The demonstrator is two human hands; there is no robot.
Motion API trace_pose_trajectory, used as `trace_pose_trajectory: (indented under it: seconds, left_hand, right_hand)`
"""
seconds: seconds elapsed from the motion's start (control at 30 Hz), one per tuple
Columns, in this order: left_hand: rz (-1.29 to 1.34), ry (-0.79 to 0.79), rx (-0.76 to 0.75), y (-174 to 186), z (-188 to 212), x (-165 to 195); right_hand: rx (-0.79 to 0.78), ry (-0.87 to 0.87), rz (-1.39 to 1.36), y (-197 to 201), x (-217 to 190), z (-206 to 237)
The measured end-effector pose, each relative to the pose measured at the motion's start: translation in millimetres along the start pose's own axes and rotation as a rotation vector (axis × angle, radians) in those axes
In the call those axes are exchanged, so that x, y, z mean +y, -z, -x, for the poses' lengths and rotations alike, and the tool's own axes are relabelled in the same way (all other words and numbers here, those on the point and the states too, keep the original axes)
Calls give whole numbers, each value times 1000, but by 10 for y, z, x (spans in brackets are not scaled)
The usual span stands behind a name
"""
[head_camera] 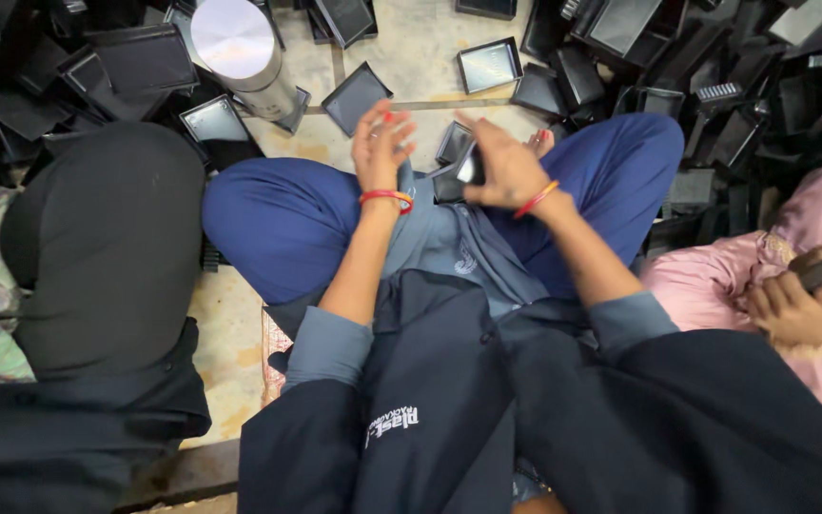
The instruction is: The person sits on the floor surrounded by a large pile of black plastic components. They repeatedly pick up individual pieces, inspect them, and place them into a nearby cardboard box. Other people are also present and performing similar sorting actions.
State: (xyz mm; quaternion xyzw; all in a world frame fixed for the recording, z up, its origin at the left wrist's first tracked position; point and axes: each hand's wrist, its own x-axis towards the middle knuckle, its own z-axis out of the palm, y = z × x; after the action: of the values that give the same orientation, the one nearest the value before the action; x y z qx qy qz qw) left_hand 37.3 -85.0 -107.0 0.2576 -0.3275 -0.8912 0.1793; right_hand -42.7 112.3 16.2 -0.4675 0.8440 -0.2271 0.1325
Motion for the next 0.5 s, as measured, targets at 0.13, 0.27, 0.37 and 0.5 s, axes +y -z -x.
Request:
trace_pose_trajectory:
  seconds: [0.13,0.27,0.37,0.5]
  left_hand:
    - [-168,-10,-72,12,57,-117]
    - [-189,18,-23,-36,33,-91]
    - [-213,-7,12,-161,16,-15]
    - [-964,-465,-23,-215,-95,182]
  right_hand:
    - [-180,11,315,-295,-60,-120]
    - [-179,-15,158,-226,383,-230]
    - [-11,-30,188,-62,935,-522]
    - [0,108,686,16,1370,-869]
